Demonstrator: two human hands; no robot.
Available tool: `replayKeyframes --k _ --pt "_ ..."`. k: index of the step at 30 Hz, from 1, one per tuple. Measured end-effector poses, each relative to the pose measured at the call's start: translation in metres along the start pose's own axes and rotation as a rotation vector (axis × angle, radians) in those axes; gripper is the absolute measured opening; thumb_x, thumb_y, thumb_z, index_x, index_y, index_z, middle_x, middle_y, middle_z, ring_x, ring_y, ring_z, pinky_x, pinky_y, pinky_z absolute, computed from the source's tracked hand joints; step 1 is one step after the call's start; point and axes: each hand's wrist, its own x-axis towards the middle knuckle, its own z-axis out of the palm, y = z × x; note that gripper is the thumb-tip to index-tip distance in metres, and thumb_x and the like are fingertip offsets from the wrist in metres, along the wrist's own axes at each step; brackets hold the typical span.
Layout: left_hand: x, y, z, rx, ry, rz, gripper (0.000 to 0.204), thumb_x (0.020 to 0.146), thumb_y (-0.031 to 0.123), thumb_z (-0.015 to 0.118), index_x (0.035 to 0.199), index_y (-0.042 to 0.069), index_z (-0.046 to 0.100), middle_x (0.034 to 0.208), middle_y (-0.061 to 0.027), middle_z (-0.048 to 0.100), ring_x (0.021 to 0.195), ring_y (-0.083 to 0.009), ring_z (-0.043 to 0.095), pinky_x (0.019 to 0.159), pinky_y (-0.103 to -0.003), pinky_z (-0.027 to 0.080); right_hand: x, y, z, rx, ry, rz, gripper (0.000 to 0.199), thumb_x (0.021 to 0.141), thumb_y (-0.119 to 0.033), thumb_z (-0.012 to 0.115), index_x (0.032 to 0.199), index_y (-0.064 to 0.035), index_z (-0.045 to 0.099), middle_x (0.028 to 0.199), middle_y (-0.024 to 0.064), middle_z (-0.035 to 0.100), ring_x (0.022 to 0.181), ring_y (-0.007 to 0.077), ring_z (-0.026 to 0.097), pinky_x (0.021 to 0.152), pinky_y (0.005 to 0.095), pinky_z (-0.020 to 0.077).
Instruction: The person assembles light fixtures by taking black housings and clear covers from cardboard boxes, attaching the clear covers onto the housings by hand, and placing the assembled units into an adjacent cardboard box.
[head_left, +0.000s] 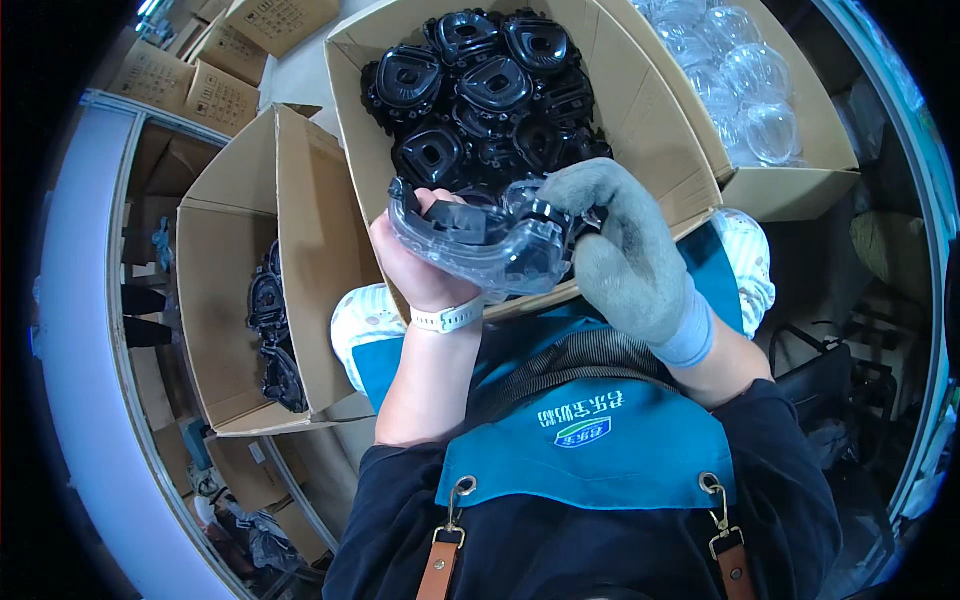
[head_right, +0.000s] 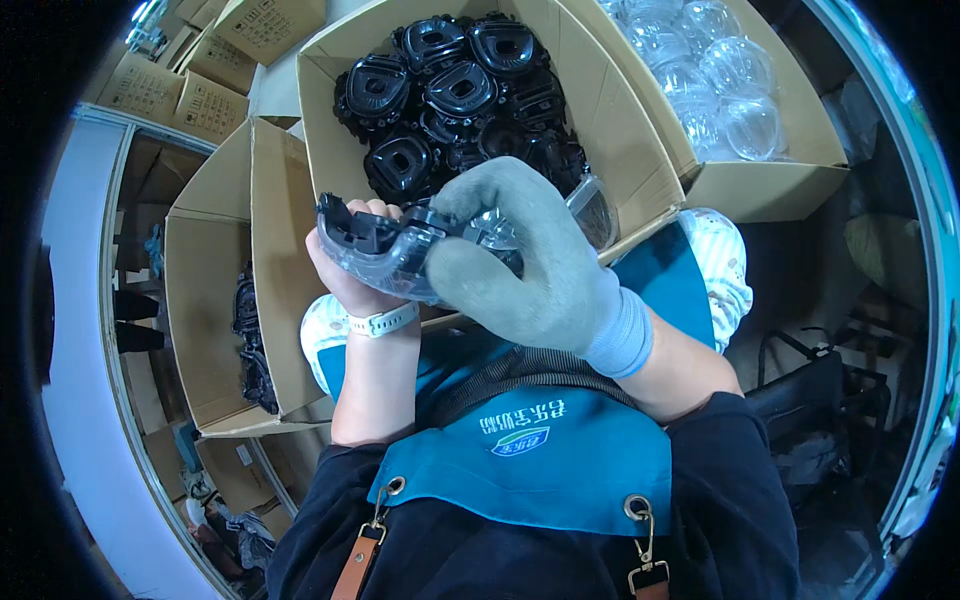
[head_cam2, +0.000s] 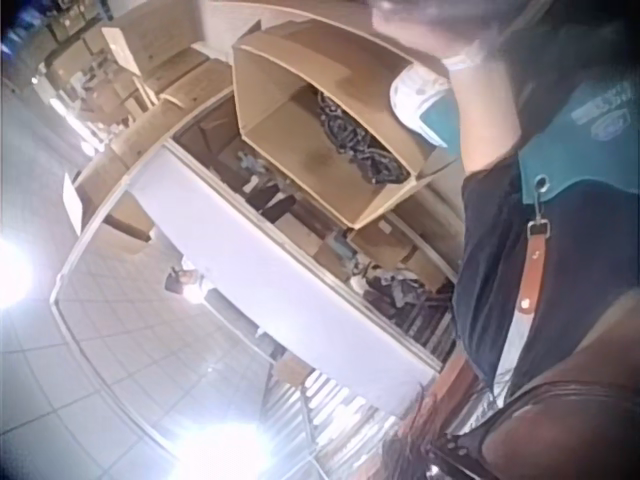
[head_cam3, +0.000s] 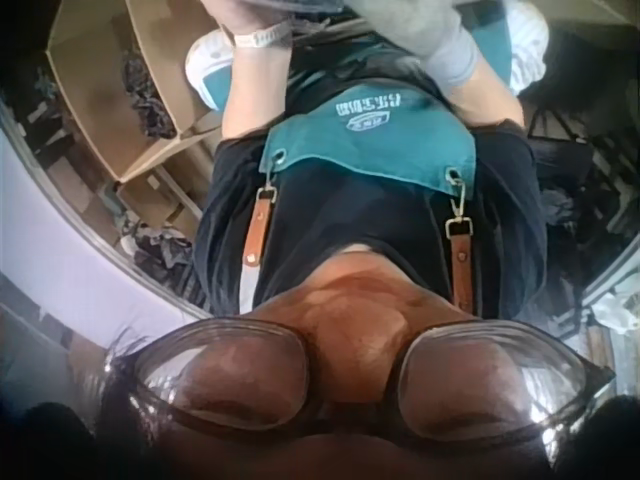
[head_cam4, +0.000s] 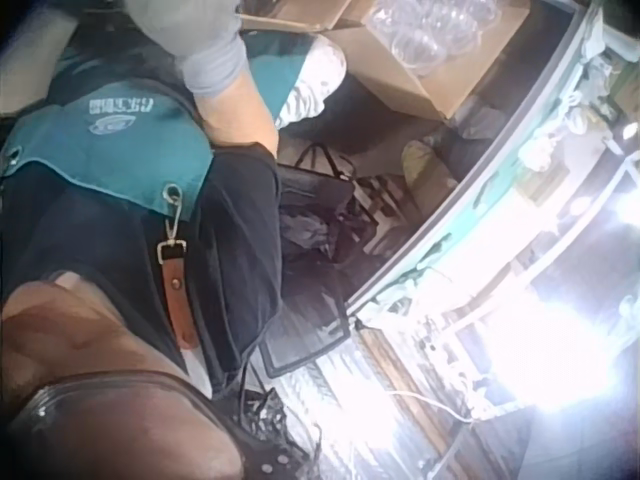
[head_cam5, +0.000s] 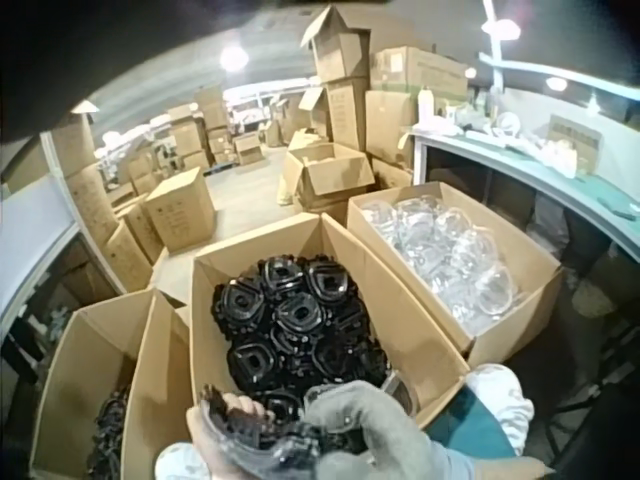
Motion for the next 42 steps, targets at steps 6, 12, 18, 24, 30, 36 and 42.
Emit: replayKeyframes --k 6,12,18,24,30,36,42 --pt "-0.004 -0.003 0.002 0.146 0.091 0.013 0.043 0.089 0.04 0.03 0.067 0.008 0.046 0.062 -0.0079 0.047 0.064 -0.0215 0.042 0.065 -0.037 0.039 0.006 -0.016 0.001 0.01 -0.059 0.113 0.017 0.089 -0.015 0.061 0.084 0.001 0.062 0.073 0.0089 0.056 0.064 0.0171 0.054 0.056 0.03 0.0415" --pt "-0.005 -0.009 0.0 0.236 -0.031 0.062 0.044 0.088 0.045 0.029 0.07 0.009 0.045 0.065 -0.0079 0.047 0.067 -0.0223 0.044 0.069 -0.04 0.041 -0.01 -0.019 0.0 -0.074 -0.109 0.016 0.014 0.093 -0.006 0.05 0.098 0.0024 0.059 0.096 0.0129 0.062 0.097 0.0227 0.061 0.084 0.0334 0.0477" --pt "-0.001 -0.012 -0.004 0.205 -0.099 -0.039 0.046 0.087 0.049 0.032 0.067 0.009 0.044 0.065 -0.006 0.046 0.067 -0.0202 0.042 0.07 -0.038 0.04 -0.001 -0.014 -0.002 0.025 0.041 -0.129 0.011 0.083 -0.011 0.066 0.085 0.0003 0.065 0.075 0.0093 0.061 0.066 0.0214 0.058 0.059 0.032 0.0451" --pt "0.001 -0.009 -0.004 0.201 -0.066 -0.009 0.043 0.087 0.042 0.031 0.064 0.009 0.043 0.061 -0.0067 0.046 0.064 -0.0201 0.043 0.068 -0.037 0.039 0.003 -0.014 -0.01 0.089 -0.351 0.137 0.017 0.088 -0.015 0.061 0.084 0.0007 0.064 0.073 0.0098 0.06 0.058 0.019 0.052 0.053 0.031 0.0397" --pt "0.0 -0.012 0.003 0.219 0.04 0.035 0.041 0.087 0.035 0.029 0.062 0.007 0.045 0.058 -0.0081 0.049 0.059 -0.0203 0.046 0.062 -0.034 0.04 -0.019 0.0 0.012 0.048 0.046 0.013 0.013 0.086 -0.013 0.064 0.088 0.0001 0.064 0.078 0.0113 0.061 0.063 0.0194 0.054 0.059 0.0292 0.044" --pt "0.001 -0.006 0.007 0.198 0.061 0.132 0.041 0.087 0.036 0.026 0.066 0.007 0.047 0.064 -0.0101 0.052 0.067 -0.0228 0.05 0.065 -0.035 0.042 -0.022 -0.003 0.014 -0.284 -0.07 -0.138 0.055 0.072 -0.016 0.08 0.112 0.0006 0.046 0.105 0.0157 0.052 0.088 0.0232 0.058 0.079 0.0329 0.0475" --pt "0.008 -0.012 -0.003 0.32 0.111 0.16 0.043 0.086 0.043 0.028 0.071 0.006 0.044 0.066 -0.0099 0.047 0.069 -0.024 0.044 0.07 -0.04 0.041 -0.022 0.004 0.024 -0.308 -0.123 -0.07 0.066 0.066 -0.014 0.086 0.113 0.0007 0.043 0.108 0.0141 0.051 0.089 0.0186 0.06 0.074 0.0295 0.0509"
